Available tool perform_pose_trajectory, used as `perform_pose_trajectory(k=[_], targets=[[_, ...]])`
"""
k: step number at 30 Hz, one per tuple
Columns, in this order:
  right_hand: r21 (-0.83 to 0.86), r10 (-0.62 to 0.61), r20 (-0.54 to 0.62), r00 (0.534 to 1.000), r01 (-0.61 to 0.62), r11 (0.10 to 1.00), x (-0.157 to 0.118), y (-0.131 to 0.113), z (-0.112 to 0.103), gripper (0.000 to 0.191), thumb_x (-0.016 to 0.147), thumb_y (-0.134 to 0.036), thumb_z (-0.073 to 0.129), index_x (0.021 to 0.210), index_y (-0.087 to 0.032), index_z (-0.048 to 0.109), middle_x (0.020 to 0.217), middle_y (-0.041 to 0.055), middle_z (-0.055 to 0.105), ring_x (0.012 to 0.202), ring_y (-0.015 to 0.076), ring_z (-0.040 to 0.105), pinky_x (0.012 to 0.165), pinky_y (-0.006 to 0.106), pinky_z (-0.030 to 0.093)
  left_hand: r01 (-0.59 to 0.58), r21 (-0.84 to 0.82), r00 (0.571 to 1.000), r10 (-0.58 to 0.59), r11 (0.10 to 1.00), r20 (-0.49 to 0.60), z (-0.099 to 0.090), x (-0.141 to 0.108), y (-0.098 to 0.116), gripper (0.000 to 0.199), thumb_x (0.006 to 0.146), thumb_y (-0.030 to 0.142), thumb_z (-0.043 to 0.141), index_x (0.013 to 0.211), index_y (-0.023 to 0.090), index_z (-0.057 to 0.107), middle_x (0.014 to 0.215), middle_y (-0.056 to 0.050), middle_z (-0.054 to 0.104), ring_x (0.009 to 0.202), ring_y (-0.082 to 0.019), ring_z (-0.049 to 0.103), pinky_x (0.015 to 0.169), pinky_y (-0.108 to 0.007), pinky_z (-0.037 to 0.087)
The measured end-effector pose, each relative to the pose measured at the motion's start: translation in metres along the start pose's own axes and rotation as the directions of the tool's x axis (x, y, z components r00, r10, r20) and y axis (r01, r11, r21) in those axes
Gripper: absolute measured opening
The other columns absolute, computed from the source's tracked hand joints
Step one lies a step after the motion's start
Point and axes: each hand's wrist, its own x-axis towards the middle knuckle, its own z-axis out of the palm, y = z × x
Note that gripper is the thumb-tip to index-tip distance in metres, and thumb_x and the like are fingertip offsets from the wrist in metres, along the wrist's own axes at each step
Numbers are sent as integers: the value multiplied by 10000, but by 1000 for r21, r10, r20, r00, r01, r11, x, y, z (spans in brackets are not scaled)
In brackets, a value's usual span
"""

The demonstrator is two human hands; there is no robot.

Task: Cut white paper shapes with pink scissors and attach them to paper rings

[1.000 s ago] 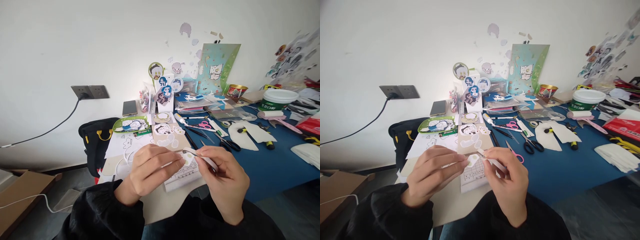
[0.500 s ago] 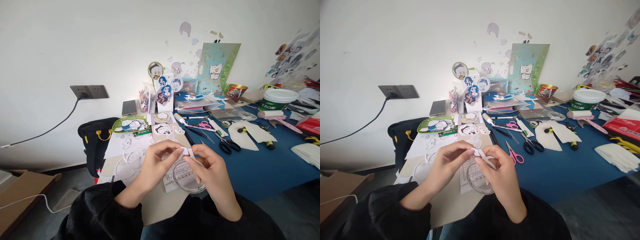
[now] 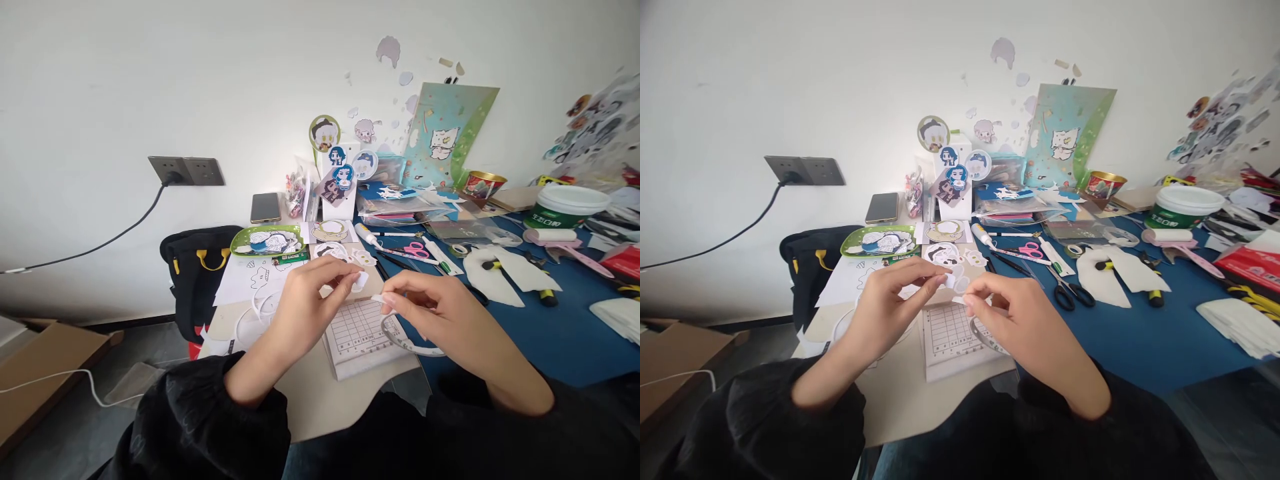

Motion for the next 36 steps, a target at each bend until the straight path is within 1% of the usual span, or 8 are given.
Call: perform_pose_trajectory(k=[4, 8, 13, 19, 28, 32, 34, 36], targets=[[-92, -74, -44, 996, 69, 993, 12, -16, 4, 162, 886, -272, 506, 764, -235, 607, 662, -40, 588, 512, 101, 435, 493, 232, 329, -109, 66, 988, 115, 992, -101, -11, 3, 3, 105, 845, 168, 610, 862, 152, 712, 818, -49, 694, 746, -142, 610, 659, -246, 465], [-147, -112, -116, 987, 94, 985, 20, -31, 7, 141, 864, -256, 529, 764, -224, 624, 644, -40, 602, 482, 94, 435, 473, 230, 317, -142, 99, 962, 161, 985, -221, -23, 6, 8, 88, 834, 153, 621, 835, 164, 709, 778, -37, 690, 729, -143, 612, 657, -251, 466], [-228, -174, -142, 974, 139, 964, 26, -53, 7, 150, 857, -252, 536, 747, -213, 631, 616, -42, 614, 441, 84, 431, 456, 229, 312, -181, 125, 928, 212, 975, -307, -34, 6, 10, 93, 824, 145, 629, 838, 184, 712, 786, -29, 701, 744, -156, 628, 680, -267, 475], [-326, -244, -169, 955, 180, 928, 31, -72, 9, 131, 838, -266, 564, 740, -222, 638, 582, -41, 602, 442, 97, 460, 438, 229, 295, -197, 103, 921, 220, 975, -322, -42, 5, 14, 136, 844, 144, 591, 843, 197, 717, 817, -32, 710, 746, -153, 622, 664, -259, 476], [-394, -315, -199, 928, 219, 893, 33, -80, 11, 131, 819, -248, 587, 699, -220, 632, 638, -24, 649, 497, 119, 538, 459, 236, 342, -197, 89, 927, 215, 976, -308, -46, 4, 15, 165, 862, 133, 557, 872, 196, 709, 818, -40, 691, 766, -160, 616, 674, -267, 471], [-268, -244, -255, 935, 174, 947, 33, -78, 11, 107, 821, -271, 598, 730, -215, 606, 662, -23, 634, 513, 113, 541, 461, 230, 350, -138, -18, 940, 125, 990, -319, -45, 3, 17, 123, 860, 163, 573, 841, 182, 693, 825, -41, 689, 752, -150, 608, 674, -260, 472], [-88, -188, -304, 934, 169, 982, 35, -73, 13, 89, 811, -292, 621, 787, -214, 587, 702, -19, 624, 535, 109, 540, 458, 216, 370, -70, -198, 944, 0, 978, -331, -44, 4, 16, 86, 846, 203, 599, 817, 177, 676, 808, -35, 691, 727, -147, 620, 664, -258, 488], [107, -153, -332, 931, 198, 974, 38, -67, 17, 127, 797, -305, 647, 830, -209, 570, 748, -18, 618, 509, 85, 505, 439, 200, 373, -3, -421, 936, -146, 907, -322, -42, 5, 15, 62, 817, 226, 639, 796, 170, 656, 754, -21, 686, 676, -138, 634, 625, -245, 500]])
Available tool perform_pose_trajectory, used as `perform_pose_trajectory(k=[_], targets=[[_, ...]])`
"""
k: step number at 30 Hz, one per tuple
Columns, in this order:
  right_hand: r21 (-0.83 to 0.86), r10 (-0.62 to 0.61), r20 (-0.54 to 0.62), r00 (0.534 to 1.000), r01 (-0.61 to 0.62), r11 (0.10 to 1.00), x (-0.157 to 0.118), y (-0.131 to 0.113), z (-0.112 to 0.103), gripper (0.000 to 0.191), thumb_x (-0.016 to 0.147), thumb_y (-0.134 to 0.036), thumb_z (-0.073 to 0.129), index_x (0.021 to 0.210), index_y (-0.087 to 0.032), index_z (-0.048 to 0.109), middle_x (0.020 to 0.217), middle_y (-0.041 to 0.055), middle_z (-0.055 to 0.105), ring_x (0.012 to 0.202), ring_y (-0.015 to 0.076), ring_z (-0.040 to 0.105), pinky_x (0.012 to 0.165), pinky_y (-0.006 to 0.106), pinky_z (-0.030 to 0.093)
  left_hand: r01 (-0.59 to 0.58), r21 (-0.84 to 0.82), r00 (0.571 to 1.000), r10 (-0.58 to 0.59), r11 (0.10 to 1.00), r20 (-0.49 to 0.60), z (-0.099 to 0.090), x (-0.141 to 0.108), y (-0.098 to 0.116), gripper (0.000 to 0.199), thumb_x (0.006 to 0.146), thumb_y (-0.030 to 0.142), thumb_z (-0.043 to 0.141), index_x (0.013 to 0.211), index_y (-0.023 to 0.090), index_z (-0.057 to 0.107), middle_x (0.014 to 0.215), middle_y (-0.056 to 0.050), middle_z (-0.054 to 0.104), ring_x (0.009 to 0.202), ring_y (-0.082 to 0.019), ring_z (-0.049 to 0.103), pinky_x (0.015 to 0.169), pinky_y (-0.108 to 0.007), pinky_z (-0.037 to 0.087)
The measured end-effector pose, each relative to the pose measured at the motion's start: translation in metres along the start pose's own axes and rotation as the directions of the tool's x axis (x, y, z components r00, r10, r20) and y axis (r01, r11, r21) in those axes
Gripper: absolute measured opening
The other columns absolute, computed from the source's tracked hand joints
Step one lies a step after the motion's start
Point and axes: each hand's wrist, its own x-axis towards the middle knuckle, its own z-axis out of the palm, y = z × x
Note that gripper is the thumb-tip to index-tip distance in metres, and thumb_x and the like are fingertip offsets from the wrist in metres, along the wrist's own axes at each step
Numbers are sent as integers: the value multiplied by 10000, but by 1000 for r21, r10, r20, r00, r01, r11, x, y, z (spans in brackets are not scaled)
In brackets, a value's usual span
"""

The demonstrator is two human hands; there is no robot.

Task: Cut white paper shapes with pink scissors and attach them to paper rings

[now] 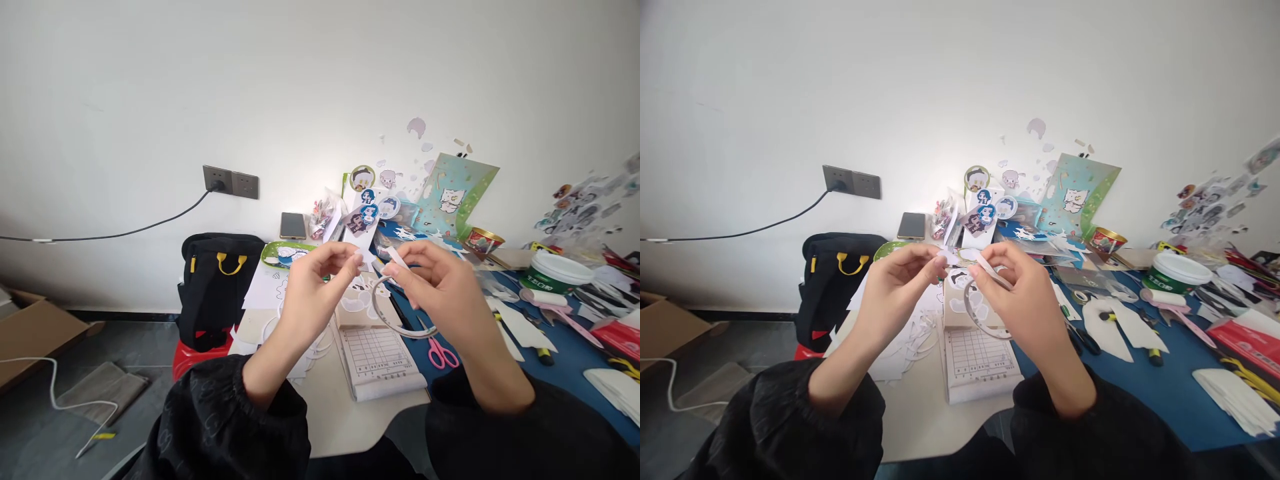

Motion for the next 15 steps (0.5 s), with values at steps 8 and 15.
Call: perform_pose_trajectory(k=[8, 15], targets=[[438, -50, -79, 996, 79, 895, 13, 3, 36, 174, 771, -276, 687, 841, -204, 544, 866, -15, 629, 450, 39, 447, 399, 184, 395, 123, -485, 982, -175, 866, -64, -1, 4, -10, 68, 760, 236, 709, 779, 173, 689, 762, -6, 695, 767, -130, 653, 695, -236, 506], [432, -163, -145, 976, 210, 877, 16, -25, 55, 161, 767, -211, 679, 850, -222, 541, 834, -19, 639, 447, 56, 487, 368, 186, 410, -8, -540, 980, -100, 841, -171, -5, 2, -3, 49, 741, 259, 722, 749, 211, 710, 802, 3, 687, 785, -136, 626, 781, -288, 497]])
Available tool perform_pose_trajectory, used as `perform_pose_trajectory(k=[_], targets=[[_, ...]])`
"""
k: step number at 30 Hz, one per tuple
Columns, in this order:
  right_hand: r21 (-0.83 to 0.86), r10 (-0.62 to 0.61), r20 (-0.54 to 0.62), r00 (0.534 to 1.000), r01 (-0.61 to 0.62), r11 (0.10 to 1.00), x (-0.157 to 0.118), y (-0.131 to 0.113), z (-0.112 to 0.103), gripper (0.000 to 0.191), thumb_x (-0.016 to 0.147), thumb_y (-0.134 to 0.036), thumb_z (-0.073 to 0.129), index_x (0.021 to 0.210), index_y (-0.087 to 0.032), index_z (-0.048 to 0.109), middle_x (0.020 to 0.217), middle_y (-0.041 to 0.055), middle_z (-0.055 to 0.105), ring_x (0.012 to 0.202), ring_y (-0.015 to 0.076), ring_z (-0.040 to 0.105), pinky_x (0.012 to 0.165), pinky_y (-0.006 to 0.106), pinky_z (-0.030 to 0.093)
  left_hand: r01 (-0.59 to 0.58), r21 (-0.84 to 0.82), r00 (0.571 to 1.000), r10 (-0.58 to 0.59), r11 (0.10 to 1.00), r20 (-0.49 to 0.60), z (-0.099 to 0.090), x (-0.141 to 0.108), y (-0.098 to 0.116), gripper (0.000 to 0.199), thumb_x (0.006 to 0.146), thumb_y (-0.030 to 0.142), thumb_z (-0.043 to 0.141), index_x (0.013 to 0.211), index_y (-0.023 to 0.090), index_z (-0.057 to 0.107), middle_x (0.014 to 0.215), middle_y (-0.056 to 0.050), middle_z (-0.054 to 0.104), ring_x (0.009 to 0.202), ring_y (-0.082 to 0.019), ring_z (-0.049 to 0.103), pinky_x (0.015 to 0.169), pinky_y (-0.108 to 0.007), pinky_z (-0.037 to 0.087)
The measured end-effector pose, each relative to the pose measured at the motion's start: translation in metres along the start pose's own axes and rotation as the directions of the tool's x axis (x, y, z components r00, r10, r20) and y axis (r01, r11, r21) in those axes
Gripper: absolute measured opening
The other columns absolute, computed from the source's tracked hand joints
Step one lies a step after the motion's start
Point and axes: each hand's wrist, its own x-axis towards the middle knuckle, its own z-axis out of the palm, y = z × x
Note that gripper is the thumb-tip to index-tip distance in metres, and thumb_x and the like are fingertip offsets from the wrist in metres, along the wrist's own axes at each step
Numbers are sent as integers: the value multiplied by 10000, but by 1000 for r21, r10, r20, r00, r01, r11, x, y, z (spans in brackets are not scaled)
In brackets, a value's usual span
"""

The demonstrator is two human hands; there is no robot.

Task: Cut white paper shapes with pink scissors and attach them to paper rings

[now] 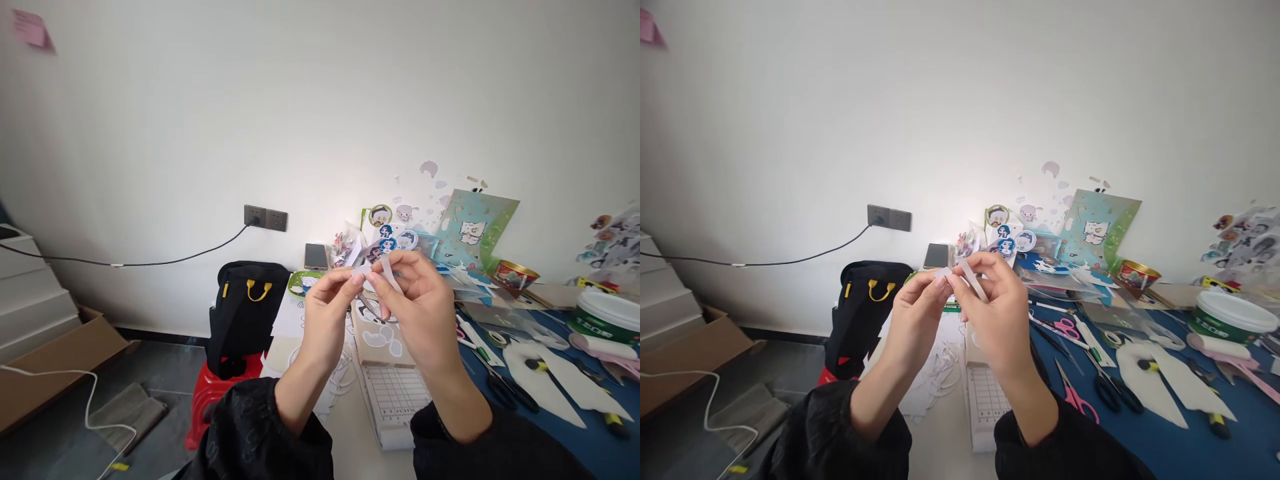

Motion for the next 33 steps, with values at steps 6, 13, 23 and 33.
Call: perform_pose_trajectory(k=[6, 13, 23, 33], targets=[[-145, -160, -3, 987, 158, 977, -5, -17, 5, 144, 778, -160, 668, 846, -240, 569, 798, -16, 653, 578, 99, 604, 380, 172, 411, -141, 160, 990, 142, 977, 7, 1, -5, 16, 78, 765, 235, 710, 843, 232, 708, 858, 0, 681, 802, -126, 613, 742, -238, 499], [-372, -290, 52, 956, 288, 883, -13, -32, -2, 106, 803, -151, 632, 830, -233, 571, 821, 2, 643, 476, 98, 536, 398, 244, 416, -206, 261, 979, 201, 943, 45, 3, -10, 29, 36, 782, 235, 692, 785, 215, 721, 757, -9, 683, 706, -135, 605, 654, -250, 505], [-521, -189, 161, 969, 246, 817, -17, -31, -10, 127, 857, -227, 571, 735, -223, 605, 468, -68, 431, 396, 88, 401, 390, 229, 317, -174, 249, 985, 173, 953, 27, 6, -13, 29, 62, 768, 195, 692, 723, 209, 732, 656, 14, 682, 617, -112, 613, 592, -217, 522], [-462, -84, 116, 990, 129, 878, -15, -27, -12, 152, 870, -311, 572, 749, -225, 601, 494, -60, 479, 401, 81, 376, 370, 213, 288, -247, 354, 969, 235, 902, 76, 6, -15, 26, 49, 773, 186, 687, 749, 208, 724, 695, 2, 680, 633, -132, 610, 592, -261, 534]])
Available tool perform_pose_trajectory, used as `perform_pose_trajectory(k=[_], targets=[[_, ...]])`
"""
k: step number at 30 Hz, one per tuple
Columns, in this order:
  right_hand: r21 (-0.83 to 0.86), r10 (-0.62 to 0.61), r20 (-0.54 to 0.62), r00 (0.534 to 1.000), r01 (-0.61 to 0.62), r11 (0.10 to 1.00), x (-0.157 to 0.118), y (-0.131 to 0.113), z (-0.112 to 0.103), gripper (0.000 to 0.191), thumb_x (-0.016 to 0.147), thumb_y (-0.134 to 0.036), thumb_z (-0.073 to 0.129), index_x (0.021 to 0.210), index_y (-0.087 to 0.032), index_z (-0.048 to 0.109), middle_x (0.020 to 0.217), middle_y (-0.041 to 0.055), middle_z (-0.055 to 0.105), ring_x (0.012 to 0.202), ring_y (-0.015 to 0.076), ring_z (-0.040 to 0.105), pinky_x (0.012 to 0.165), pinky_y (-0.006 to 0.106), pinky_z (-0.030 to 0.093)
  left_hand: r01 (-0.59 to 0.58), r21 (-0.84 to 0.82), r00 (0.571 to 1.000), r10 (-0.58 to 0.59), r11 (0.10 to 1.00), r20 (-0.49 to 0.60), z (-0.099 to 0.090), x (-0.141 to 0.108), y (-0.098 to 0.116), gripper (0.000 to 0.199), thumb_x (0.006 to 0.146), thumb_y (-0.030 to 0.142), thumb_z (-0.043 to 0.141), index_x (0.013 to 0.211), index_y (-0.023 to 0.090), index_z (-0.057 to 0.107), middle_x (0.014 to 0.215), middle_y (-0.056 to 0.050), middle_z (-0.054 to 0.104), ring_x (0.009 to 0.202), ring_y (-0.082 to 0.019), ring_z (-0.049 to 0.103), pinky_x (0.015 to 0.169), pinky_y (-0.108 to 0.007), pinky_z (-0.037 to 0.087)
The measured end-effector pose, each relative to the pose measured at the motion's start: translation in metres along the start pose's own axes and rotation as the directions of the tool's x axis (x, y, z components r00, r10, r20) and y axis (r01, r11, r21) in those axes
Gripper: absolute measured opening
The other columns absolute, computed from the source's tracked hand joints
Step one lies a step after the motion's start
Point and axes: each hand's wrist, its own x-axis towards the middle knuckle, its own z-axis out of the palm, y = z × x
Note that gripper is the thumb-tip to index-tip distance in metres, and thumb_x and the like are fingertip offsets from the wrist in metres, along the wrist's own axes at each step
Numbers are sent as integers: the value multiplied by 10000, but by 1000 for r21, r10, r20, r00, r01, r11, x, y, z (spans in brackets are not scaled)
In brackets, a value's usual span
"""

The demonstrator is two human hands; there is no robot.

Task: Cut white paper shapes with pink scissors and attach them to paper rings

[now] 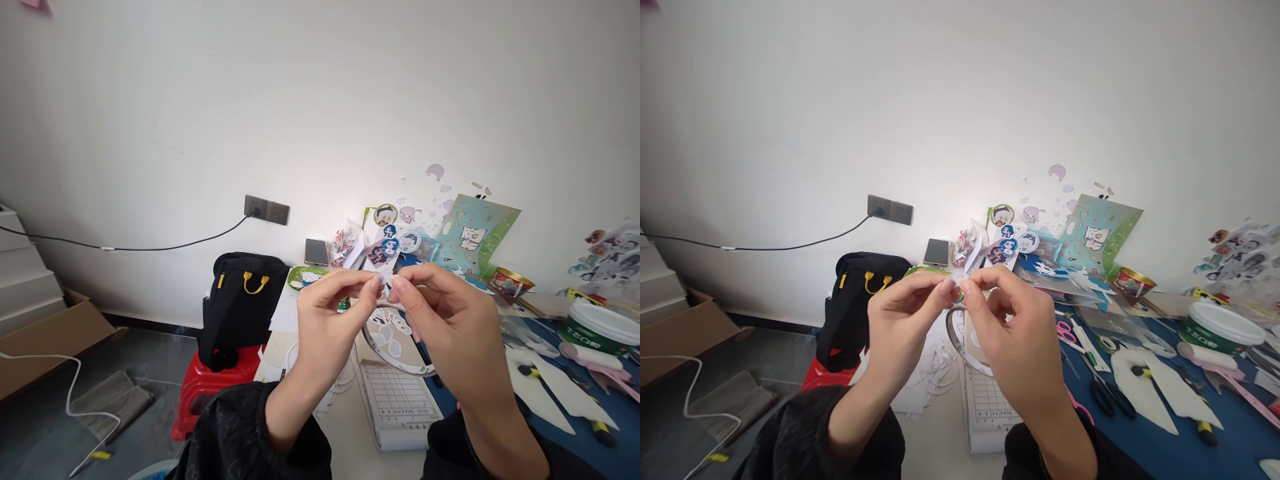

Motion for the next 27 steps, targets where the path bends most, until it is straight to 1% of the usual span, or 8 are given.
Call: perform_pose_trajectory(k=[3, 7, 10, 18, 22, 25, 27], targets=[[-1, 17, 7, 1000, -17, 1000, 0, 0, -1, 154, 868, -316, 572, 752, -220, 602, 513, -55, 496, 405, 78, 370, 372, 210, 292, -31, 32, 1000, 31, 999, 5, 0, 0, -1, 50, 773, 178, 685, 761, 207, 724, 710, -4, 685, 643, -137, 612, 596, -267, 534], [-5, 3, 10, 1000, -3, 1000, 1, 0, -2, 162, 863, -303, 578, 729, -215, 592, 516, -60, 481, 405, 70, 358, 376, 204, 280, -88, 79, 996, 88, 993, 4, 0, 1, -2, 52, 768, 162, 686, 762, 196, 724, 701, -15, 692, 649, -148, 613, 585, -270, 524], [-2, 14, 18, 1000, -14, 1000, 2, 1, -2, 155, 864, -302, 576, 739, -213, 595, 547, -54, 511, 413, 68, 360, 380, 205, 278, -123, 97, 992, 124, 988, 6, 1, 1, -2, 58, 766, 145, 684, 758, 188, 721, 703, -21, 698, 654, -150, 617, 587, -271, 517], [9, 65, 45, 997, -66, 998, 2, 2, -3, 158, 859, -325, 570, 746, -220, 604, 576, -47, 523, 434, 78, 366, 389, 223, 264, -154, 99, 988, 151, 983, 38, 1, 0, -3, 80, 779, 117, 668, 765, 185, 707, 725, -11, 692, 669, -130, 611, 612, -247, 508], [15, 91, 62, 994, -92, 996, 3, 4, -4, 161, 849, -330, 571, 734, -223, 606, 596, -37, 537, 456, 89, 395, 397, 230, 264, -137, 93, 989, 131, 986, 67, 1, 0, -2, 73, 795, 126, 651, 769, 183, 688, 729, -6, 673, 687, -123, 602, 625, -236, 509], [7, 101, 87, 991, -102, 995, 4, 6, -4, 158, 846, -331, 570, 735, -225, 607, 586, -38, 536, 453, 91, 397, 414, 238, 260, -87, 104, 993, 78, 991, 86, 1, 1, -2, 55, 813, 158, 636, 783, 182, 674, 740, -7, 649, 706, -128, 594, 626, -238, 511], [-25, 98, 105, 990, -96, 995, 4, 7, -4, 153, 848, -324, 562, 743, -225, 612, 546, -45, 514, 443, 93, 391, 429, 244, 259, -59, 121, 993, 46, 991, 109, 0, 1, -2, 51, 825, 184, 627, 816, 186, 677, 764, -13, 649, 729, -136, 598, 635, -246, 512]])
